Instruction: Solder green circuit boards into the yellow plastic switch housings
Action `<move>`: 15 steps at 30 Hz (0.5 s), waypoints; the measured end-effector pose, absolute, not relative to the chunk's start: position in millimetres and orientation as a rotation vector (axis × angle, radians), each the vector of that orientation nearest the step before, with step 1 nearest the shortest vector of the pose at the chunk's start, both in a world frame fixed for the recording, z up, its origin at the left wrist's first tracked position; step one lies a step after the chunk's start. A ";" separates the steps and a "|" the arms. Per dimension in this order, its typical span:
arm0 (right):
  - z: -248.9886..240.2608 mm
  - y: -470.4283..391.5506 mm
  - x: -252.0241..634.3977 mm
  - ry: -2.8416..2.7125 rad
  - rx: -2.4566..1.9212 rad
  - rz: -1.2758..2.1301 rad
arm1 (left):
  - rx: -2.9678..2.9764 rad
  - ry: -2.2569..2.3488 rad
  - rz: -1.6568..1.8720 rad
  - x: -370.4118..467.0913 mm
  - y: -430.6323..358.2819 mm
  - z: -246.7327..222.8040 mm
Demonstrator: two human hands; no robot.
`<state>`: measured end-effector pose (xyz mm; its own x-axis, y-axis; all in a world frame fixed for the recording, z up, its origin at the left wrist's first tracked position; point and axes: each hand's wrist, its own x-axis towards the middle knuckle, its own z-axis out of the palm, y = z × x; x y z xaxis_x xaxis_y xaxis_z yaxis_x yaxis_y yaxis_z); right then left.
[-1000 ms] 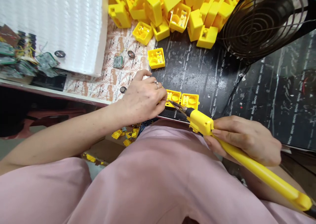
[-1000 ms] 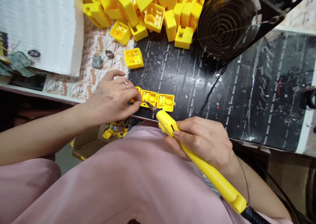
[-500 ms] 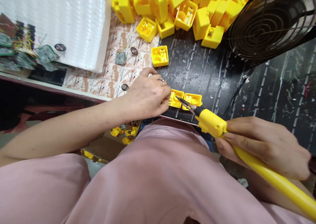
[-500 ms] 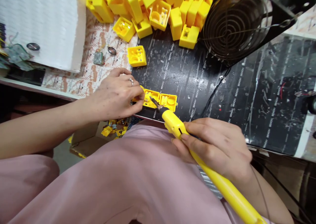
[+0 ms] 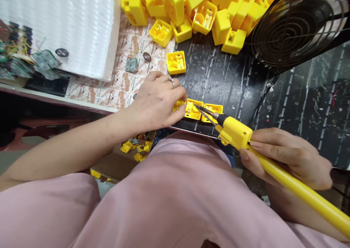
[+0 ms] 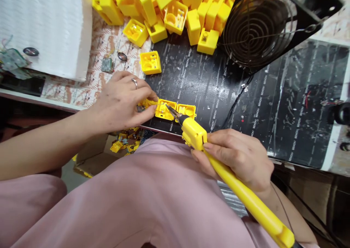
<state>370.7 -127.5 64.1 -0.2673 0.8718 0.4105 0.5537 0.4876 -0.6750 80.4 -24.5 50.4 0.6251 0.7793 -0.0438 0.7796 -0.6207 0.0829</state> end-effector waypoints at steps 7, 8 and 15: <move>51.2 -106.5 356.4 -2.113 -0.891 0.217 | 2.724 1.373 -0.041 85.7 -20.5 46.8; 51.5 -104.7 355.1 -2.125 -0.887 0.206 | 2.717 1.378 -0.054 87.2 -19.8 47.3; 54.4 -104.6 356.6 -2.264 -0.836 0.192 | 2.694 1.340 -0.120 91.1 -14.0 50.8</move>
<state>356.6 -104.6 54.4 -0.5427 0.6175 0.5693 0.5130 0.7804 -0.3574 91.1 -14.0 50.8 0.6025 0.7876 -0.1289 0.7980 -0.5973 0.0805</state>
